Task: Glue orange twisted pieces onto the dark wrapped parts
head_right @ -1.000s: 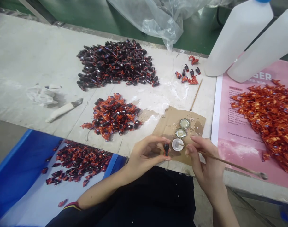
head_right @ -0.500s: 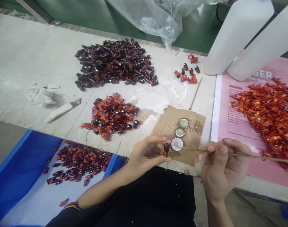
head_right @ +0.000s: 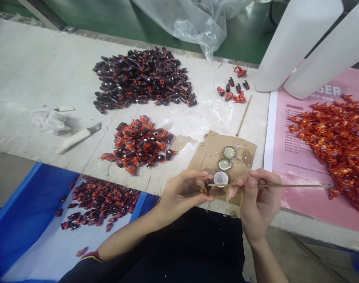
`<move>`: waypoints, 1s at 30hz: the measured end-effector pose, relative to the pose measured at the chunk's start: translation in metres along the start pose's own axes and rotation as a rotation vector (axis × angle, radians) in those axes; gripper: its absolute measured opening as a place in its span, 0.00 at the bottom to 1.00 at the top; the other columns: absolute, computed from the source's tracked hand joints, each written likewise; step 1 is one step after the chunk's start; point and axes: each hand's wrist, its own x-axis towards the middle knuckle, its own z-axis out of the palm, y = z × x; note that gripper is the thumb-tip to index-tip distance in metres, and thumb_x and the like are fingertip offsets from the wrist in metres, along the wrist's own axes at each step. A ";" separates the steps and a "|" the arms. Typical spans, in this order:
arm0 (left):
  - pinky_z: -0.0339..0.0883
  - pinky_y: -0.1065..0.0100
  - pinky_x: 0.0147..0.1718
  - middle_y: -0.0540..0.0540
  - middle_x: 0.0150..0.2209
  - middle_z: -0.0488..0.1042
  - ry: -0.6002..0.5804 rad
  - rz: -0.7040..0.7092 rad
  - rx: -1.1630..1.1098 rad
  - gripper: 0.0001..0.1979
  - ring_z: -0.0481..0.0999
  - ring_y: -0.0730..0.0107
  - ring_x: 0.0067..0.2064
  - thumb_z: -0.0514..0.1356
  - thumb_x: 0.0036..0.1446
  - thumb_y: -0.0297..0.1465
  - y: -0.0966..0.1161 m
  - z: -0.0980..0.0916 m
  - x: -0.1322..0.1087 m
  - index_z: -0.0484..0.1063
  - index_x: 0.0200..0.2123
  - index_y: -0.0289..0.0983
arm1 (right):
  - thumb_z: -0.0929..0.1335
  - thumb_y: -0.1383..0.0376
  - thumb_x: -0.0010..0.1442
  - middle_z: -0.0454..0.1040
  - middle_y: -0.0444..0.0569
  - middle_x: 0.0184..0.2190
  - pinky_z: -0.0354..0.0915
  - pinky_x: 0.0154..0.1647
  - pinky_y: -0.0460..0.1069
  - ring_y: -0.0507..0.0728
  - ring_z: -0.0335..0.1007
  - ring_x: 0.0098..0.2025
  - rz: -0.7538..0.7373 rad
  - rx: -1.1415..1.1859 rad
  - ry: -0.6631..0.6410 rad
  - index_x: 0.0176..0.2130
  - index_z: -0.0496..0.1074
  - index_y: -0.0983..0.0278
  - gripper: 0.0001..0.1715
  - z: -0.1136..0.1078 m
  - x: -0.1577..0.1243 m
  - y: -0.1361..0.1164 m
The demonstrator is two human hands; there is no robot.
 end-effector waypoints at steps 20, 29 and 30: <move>0.78 0.74 0.40 0.42 0.43 0.81 0.011 0.108 0.005 0.21 0.83 0.71 0.40 0.70 0.51 0.24 -0.002 0.000 0.000 0.71 0.49 0.36 | 0.67 0.70 0.63 0.71 0.37 0.24 0.61 0.12 0.43 0.47 0.66 0.16 0.015 0.097 -0.001 0.38 0.69 0.60 0.04 0.001 -0.004 -0.001; 0.79 0.74 0.37 0.42 0.44 0.81 0.018 0.091 0.057 0.20 0.82 0.71 0.37 0.69 0.53 0.28 -0.002 0.000 0.001 0.71 0.49 0.35 | 0.67 0.71 0.63 0.71 0.37 0.24 0.63 0.13 0.44 0.47 0.66 0.16 0.008 0.088 -0.035 0.39 0.70 0.60 0.06 -0.001 -0.006 0.001; 0.79 0.73 0.37 0.42 0.44 0.81 0.020 0.096 0.061 0.20 0.82 0.71 0.37 0.69 0.52 0.28 -0.003 0.000 0.001 0.71 0.49 0.35 | 0.66 0.71 0.63 0.71 0.37 0.24 0.63 0.13 0.43 0.47 0.66 0.16 0.007 0.087 -0.032 0.39 0.70 0.59 0.06 -0.001 -0.006 0.001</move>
